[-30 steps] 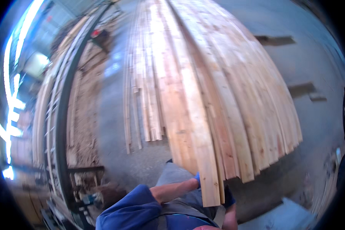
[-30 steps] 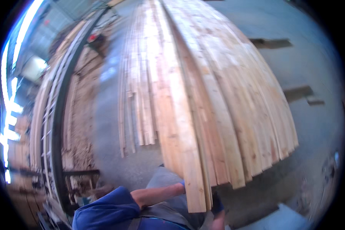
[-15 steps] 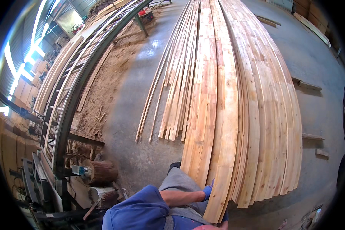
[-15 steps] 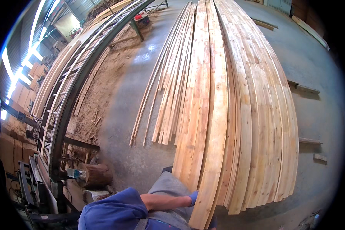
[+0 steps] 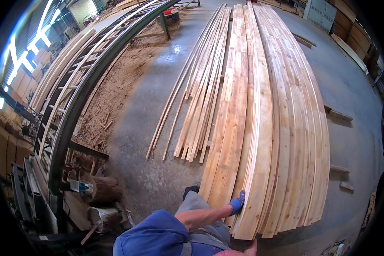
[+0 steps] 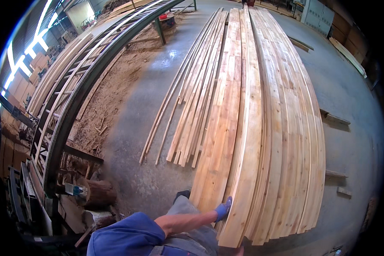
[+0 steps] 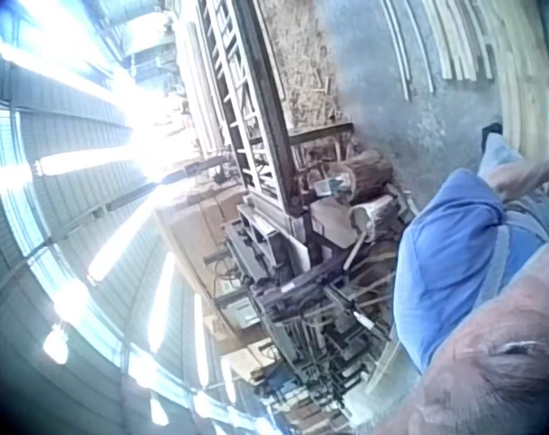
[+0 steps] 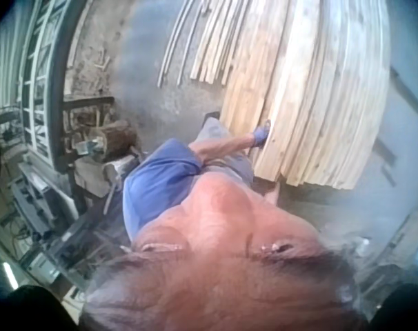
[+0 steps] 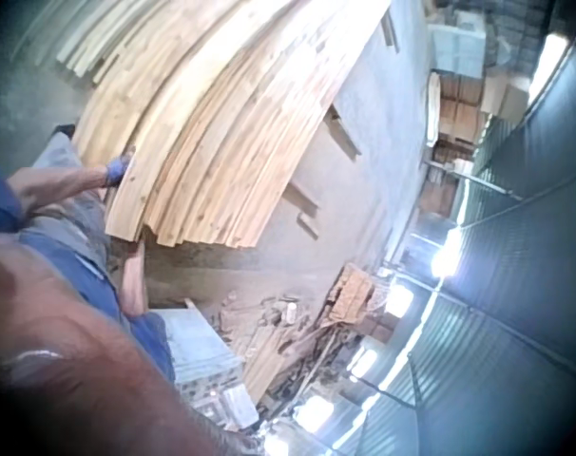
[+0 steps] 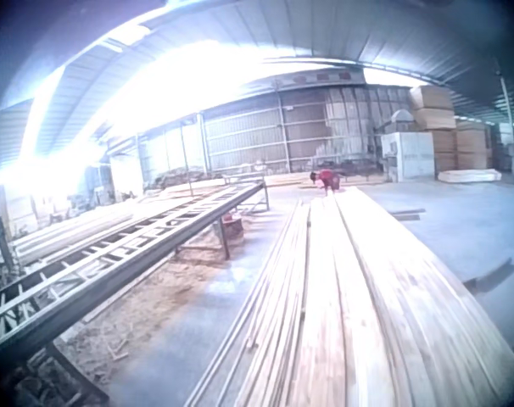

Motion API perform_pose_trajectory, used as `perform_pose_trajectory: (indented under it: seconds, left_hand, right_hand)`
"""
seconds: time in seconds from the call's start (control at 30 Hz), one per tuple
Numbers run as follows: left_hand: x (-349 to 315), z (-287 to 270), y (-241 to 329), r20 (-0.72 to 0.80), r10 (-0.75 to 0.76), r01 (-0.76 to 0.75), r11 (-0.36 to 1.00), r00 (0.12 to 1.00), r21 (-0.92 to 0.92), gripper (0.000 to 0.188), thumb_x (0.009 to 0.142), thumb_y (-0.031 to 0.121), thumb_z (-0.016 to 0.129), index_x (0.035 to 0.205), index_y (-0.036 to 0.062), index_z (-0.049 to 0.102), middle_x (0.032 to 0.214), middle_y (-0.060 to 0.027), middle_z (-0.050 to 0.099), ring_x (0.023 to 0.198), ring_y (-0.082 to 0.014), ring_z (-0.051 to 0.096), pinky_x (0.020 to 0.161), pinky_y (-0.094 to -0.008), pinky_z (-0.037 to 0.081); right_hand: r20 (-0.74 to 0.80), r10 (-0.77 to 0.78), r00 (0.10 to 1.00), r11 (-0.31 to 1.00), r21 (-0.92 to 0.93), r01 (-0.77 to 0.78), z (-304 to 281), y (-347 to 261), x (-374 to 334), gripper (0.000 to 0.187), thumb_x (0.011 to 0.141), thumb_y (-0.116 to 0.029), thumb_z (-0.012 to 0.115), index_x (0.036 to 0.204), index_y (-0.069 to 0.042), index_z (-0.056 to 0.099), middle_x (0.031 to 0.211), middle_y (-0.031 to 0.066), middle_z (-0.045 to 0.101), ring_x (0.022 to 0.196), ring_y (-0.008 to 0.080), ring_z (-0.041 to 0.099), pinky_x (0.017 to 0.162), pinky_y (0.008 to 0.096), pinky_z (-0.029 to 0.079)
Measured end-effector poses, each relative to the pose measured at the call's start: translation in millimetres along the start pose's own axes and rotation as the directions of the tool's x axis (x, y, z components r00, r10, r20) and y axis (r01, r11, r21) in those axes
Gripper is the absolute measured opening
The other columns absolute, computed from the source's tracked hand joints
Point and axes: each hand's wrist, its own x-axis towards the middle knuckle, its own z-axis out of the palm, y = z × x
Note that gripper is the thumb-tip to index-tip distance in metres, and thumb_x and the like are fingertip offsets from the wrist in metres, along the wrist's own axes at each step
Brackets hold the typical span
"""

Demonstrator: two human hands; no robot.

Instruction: The person stacks wooden planks onto a metal rack and applies a white substance to them using a brush and a container. The person handles the planks one by one, arranging them on the rack and coating their surfaces.

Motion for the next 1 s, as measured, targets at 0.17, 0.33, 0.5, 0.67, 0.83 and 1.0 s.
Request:
perform_pose_trajectory:
  seconds: [0.17,0.33,0.5,0.67,0.83,1.0]
  left_hand:
    - [32.0,-34.6,10.5,0.214,0.042,0.151,0.576,0.976,-0.803,0.097,0.088,0.078,0.027,0.116,-0.0076,0.063,0.107,-0.0235,0.066,0.105,-0.0309,0.062,0.093,-0.0408,0.048]
    - [10.3,-99.2,13.0,0.395,0.038,0.259,0.697,0.918,-0.669,0.098,0.085,0.081,0.023,0.129,-0.0006,0.054,0.12,-0.0198,0.061,0.11,-0.0304,0.06,0.097,-0.0438,0.046]
    - [-48.4,-137.5,10.1,0.477,-0.029,0.426,0.502,0.878,-0.753,0.097,0.083,0.083,0.022,0.14,0.0082,0.046,0.133,-0.0146,0.056,0.117,-0.0325,0.056,0.105,-0.0478,0.04]
    - [-54.4,-133.3,-18.3,0.424,-0.076,0.4,0.511,0.903,-0.761,0.098,0.082,0.085,0.023,0.14,0.01,0.045,0.135,-0.0155,0.054,0.119,-0.0358,0.053,0.105,-0.0535,0.038]
    - [-50.3,-133.1,-44.6,0.451,-0.077,0.43,0.48,0.889,-0.765,0.093,0.08,0.084,0.031,0.135,0.0112,0.051,0.127,-0.0168,0.059,0.113,-0.0383,0.057,0.098,-0.0579,0.043]
    - [-55.8,-135.9,-50.3,0.479,-0.033,0.433,0.486,0.877,-0.759,0.086,0.084,0.077,0.033,0.133,0.0102,0.052,0.123,-0.0168,0.061,0.109,-0.0375,0.059,0.097,-0.0563,0.045]
  right_hand:
    - [0.013,-0.082,0.997,0.993,0.092,0.081,48.0,-48.9,12.3,0.073,0.086,-0.034,0.061,0.145,0.001,0.034,0.149,0.0199,0.037,0.134,0.0333,0.04,0.11,0.0425,0.035]
    - [0.002,-0.034,0.999,0.991,0.129,0.033,89.6,-62.0,-4.6,0.072,0.087,-0.034,0.06,0.145,0.0,0.034,0.149,0.0201,0.037,0.133,0.0333,0.042,0.109,0.0424,0.037]
    - [0.034,0.056,0.998,0.983,0.174,-0.062,118.6,-37.4,-15.9,0.071,0.089,-0.035,0.059,0.145,0.0,0.034,0.148,0.0203,0.037,0.132,0.0333,0.043,0.108,0.0424,0.038]
    - [0.078,0.083,0.993,0.982,0.161,-0.095,133.3,-81.4,-12.9,0.07,0.09,-0.035,0.059,0.145,0.0,0.034,0.148,0.0205,0.038,0.131,0.0333,0.045,0.107,0.0424,0.039]
    - [0.009,-0.69,0.724,0.654,-0.421,0.629,168.5,-174.2,-83.1,0.085,0.086,-0.044,0.065,0.147,-0.001,0.026,0.142,0.0246,0.041,0.123,0.036,0.05,0.096,0.0432,0.047]
    - [-0.027,-0.714,0.699,0.438,-0.796,0.417,236.2,-216.9,-124.6,0.115,0.069,-0.052,0.075,0.15,0.0,0.012,0.141,0.0346,0.035,0.128,0.0461,0.042,0.103,0.0501,0.04]
